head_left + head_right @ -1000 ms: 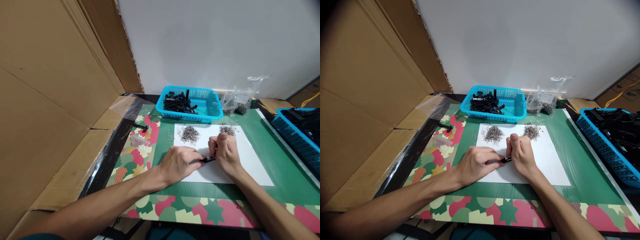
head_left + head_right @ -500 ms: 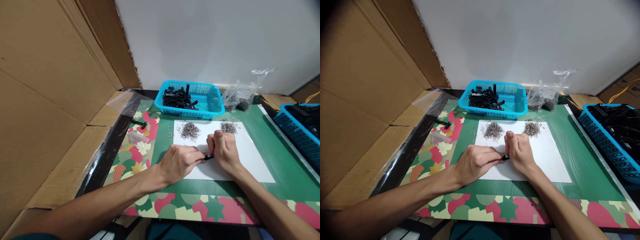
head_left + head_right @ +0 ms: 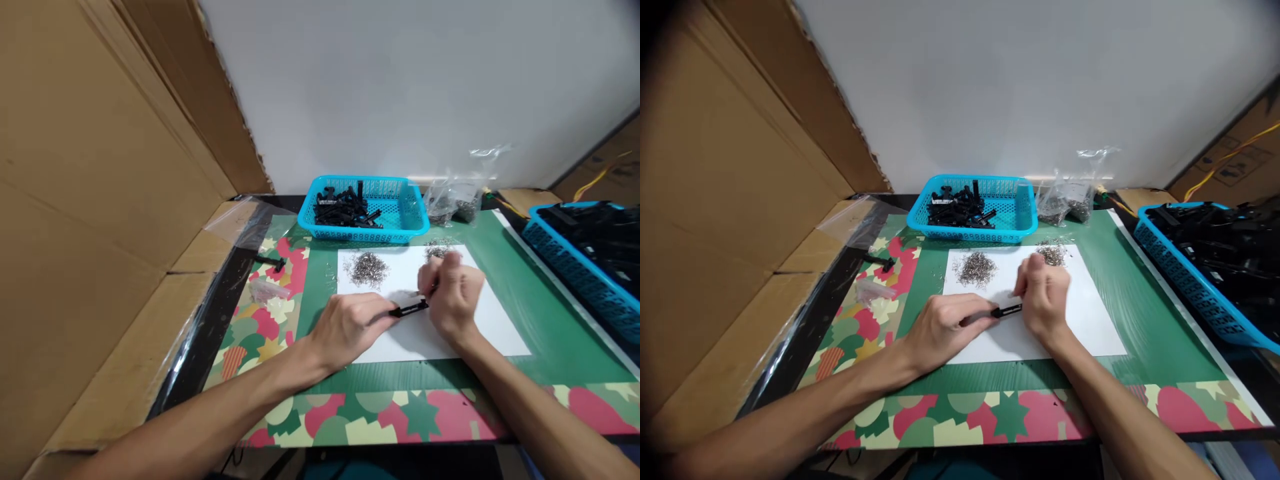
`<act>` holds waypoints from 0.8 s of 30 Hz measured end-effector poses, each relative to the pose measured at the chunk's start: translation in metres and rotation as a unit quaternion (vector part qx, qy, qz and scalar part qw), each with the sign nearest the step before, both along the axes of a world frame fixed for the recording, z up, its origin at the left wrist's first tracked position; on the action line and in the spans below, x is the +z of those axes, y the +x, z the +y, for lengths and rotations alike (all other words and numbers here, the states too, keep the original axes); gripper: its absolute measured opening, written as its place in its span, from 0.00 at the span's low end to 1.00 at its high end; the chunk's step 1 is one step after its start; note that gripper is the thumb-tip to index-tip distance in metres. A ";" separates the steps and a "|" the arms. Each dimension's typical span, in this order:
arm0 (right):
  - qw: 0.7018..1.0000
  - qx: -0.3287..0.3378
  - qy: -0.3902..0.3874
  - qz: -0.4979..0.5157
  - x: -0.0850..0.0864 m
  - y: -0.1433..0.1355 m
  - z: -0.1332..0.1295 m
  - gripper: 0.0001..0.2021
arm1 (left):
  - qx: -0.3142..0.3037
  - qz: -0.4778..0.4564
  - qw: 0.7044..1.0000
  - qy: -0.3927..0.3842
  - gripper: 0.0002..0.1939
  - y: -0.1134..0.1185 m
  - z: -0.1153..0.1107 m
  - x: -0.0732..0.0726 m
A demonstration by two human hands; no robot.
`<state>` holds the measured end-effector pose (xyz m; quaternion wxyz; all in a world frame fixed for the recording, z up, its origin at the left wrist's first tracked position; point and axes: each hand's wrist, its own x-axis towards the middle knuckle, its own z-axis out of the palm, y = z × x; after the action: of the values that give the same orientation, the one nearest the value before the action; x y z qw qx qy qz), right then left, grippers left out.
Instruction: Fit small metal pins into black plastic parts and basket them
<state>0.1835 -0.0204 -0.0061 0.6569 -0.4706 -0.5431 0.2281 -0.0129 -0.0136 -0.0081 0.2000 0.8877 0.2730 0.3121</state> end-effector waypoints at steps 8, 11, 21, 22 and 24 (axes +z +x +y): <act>0.984 -0.141 0.039 0.105 -0.007 0.038 0.032 0.39 | -0.038 -0.048 0.989 0.136 0.11 -0.004 0.003 0.008; 0.985 -0.141 -0.001 0.097 -0.013 0.038 0.040 0.38 | -0.093 -0.059 0.977 0.181 0.12 -0.004 0.000 0.011; 0.991 -0.121 -0.041 0.047 -0.022 0.037 0.049 0.37 | -0.170 -0.027 0.911 0.374 0.15 0.046 0.011 0.064; 0.992 -0.115 -0.045 0.038 -0.024 0.037 0.049 0.35 | -0.155 -0.035 0.917 0.366 0.15 0.060 0.013 0.070; 0.995 -0.093 -0.045 0.013 -0.026 0.038 0.050 0.22 | -0.117 -0.057 0.942 0.310 0.11 0.094 0.018 0.079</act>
<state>0.2214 0.0300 -0.0319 0.6606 -0.5453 -0.4774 0.1959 0.0810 0.0040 0.0711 -0.0343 0.9123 0.0450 0.4056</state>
